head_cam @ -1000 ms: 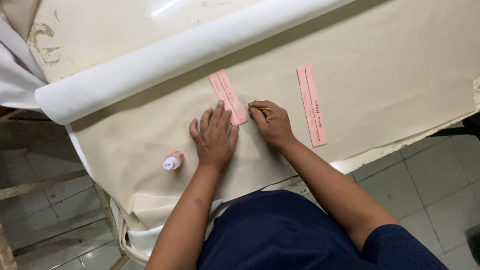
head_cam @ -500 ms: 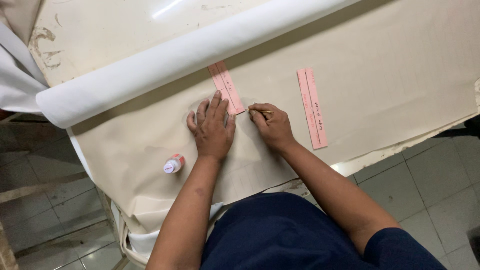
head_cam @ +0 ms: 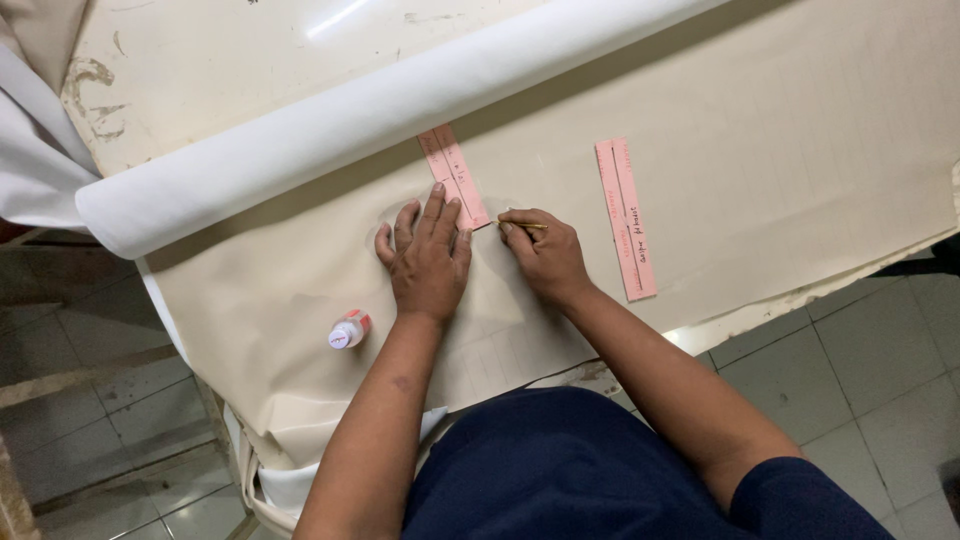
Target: The person uses a pink ruler and a thin stick to mark lines on a large piece of light-colored fabric laid on a table. They then apply a white substance from a small bottle onto the marked areas and rub it in with a cloth.
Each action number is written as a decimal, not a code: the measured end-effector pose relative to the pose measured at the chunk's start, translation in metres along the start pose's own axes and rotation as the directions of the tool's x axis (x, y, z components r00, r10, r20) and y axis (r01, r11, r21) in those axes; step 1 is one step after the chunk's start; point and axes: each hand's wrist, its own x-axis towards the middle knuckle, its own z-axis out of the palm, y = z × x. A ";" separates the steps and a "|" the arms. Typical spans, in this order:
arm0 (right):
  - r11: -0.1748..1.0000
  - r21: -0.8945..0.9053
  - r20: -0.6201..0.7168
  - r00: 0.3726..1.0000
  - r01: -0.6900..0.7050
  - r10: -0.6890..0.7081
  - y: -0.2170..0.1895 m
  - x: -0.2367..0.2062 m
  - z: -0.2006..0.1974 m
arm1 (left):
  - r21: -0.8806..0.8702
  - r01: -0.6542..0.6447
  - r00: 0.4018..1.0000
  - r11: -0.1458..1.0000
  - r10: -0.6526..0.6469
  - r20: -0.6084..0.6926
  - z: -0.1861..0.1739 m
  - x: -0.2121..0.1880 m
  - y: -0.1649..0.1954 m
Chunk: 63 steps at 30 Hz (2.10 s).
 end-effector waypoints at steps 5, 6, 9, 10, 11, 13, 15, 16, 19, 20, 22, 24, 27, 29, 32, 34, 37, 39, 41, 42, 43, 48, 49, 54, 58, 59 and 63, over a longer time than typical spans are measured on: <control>1.000 -0.010 -0.009 1.000 0.017 -0.017 0.000 -0.001 0.000 | 0.007 -0.010 1.000 1.000 0.010 0.003 0.000 -0.001 0.000; 1.000 0.002 -0.007 1.000 0.013 -0.013 0.000 -0.001 0.000 | 0.011 -0.009 1.000 1.000 0.009 0.007 0.000 0.000 0.000; 1.000 0.014 -0.008 1.000 0.011 -0.011 0.000 0.000 0.000 | -0.004 -0.002 1.000 1.000 0.002 0.010 0.000 0.000 0.000; 1.000 0.004 -0.012 1.000 0.015 -0.015 0.000 0.000 0.000 | 0.000 -0.005 1.000 1.000 0.005 0.008 -0.001 0.000 0.000; 1.000 -0.006 -0.015 1.000 0.018 -0.018 0.000 -0.001 0.000 | 0.005 -0.008 1.000 1.000 0.008 0.007 -0.001 0.000 0.001; 1.000 -0.012 -0.009 1.000 0.020 -0.020 0.001 -0.001 0.000 | 0.009 -0.013 1.000 1.000 0.013 0.001 -0.001 0.000 0.001; 1.000 -0.017 -0.006 1.000 0.022 -0.022 0.002 -0.001 0.001 | 0.007 -0.011 1.000 1.000 0.011 0.001 -0.001 -0.001 0.001; 0.999 -0.019 -0.007 1.000 0.026 -0.026 0.003 -0.001 0.001 | 0.009 -0.011 1.000 1.000 0.011 -0.001 -0.001 -0.001 0.001; 0.999 -0.022 -0.015 0.999 0.031 -0.032 0.003 -0.001 0.001 | 0.017 -0.012 1.000 1.000 0.012 -0.005 -0.001 -0.001 0.001; 0.999 -0.022 -0.018 0.999 0.032 -0.033 0.003 -0.001 0.002 | 0.020 -0.011 1.000 1.000 0.011 -0.003 -0.001 -0.001 0.001; 1.000 0.021 -0.015 1.000 0.010 -0.010 0.003 -0.001 0.002 | 0.018 -0.010 1.000 1.000 0.010 -0.002 -0.001 -0.001 0.001; 0.998 0.053 -0.013 1.000 -0.015 0.016 0.003 -0.001 0.003 | 0.009 -0.011 1.000 1.000 0.011 -0.004 -0.001 -0.001 0.001; 0.997 0.066 -0.008 0.999 -0.032 0.032 0.003 -0.001 0.003 | 0.014 -0.011 1.000 1.000 0.011 -0.001 -0.001 -0.001 0.001; 0.999 0.051 -0.002 1.000 -0.011 0.011 0.003 -0.001 0.002 | 0.021 -0.010 1.000 1.000 0.010 -0.001 -0.001 -0.001 0.001; 0.998 0.052 -0.001 1.000 -0.024 0.024 0.004 -0.002 0.002 | 0.031 -0.015 1.000 0.999 0.015 -0.002 -0.001 -0.001 0.001; 1.000 0.011 -0.016 1.000 0.007 -0.006 0.005 -0.001 0.002 | 0.027 -0.018 1.000 0.999 0.019 -0.005 -0.001 0.000 0.001; 0.999 0.032 -0.028 1.000 -0.012 0.013 0.006 0.000 0.004 | 0.011 -0.017 1.000 1.000 0.017 -0.009 -0.001 0.000 0.001; 1.000 0.010 -0.038 0.999 -0.001 0.002 0.007 0.000 0.004 | 0.000 -0.013 1.000 1.000 0.013 -0.012 0.000 0.000 0.001; 0.996 -0.075 -0.051 0.997 0.050 -0.054 0.007 0.000 0.005 | 0.015 -0.014 1.000 1.000 0.014 -0.012 0.001 -0.001 0.000; 0.999 -0.034 -0.043 0.999 0.019 -0.020 0.007 0.001 0.004 | 0.022 -0.015 1.000 1.000 0.015 -0.013 0.001 0.000 0.000; 1.000 0.007 -0.034 0.999 -0.014 0.014 0.007 0.001 0.004 | 0.024 -0.017 1.000 1.000 0.018 -0.015 0.002 0.000 0.000; 0.999 0.006 -0.001 0.999 -0.041 0.041 0.004 0.002 0.002 | 0.026 -0.025 0.999 0.999 0.026 -0.031 0.003 0.000 -0.002; 0.998 0.019 0.004 0.999 -0.054 0.054 0.003 0.003 0.001 | 0.019 -0.024 0.999 1.000 0.025 -0.032 0.004 0.000 -0.002; 1.000 -0.015 -0.025 1.000 0.003 -0.004 0.002 0.000 0.002 | 0.002 -0.014 0.999 1.000 0.014 -0.046 0.007 0.000 -0.003; 0.993 0.070 -0.016 0.995 -0.092 0.094 0.008 0.001 0.006 | 0.008 -0.022 0.998 1.000 0.022 -0.053 0.008 0.001 -0.004; 0.989 0.089 0.001 0.993 -0.116 0.116 0.011 0.002 0.006 | 0.000 -0.020 0.999 1.000 0.020 -0.047 0.008 0.001 -0.003; 0.919 0.359 0.034 0.986 -0.165 0.164 0.023 0.001 -0.002 | 0.024 -0.039 0.998 0.999 0.040 -0.048 0.004 -0.001 0.000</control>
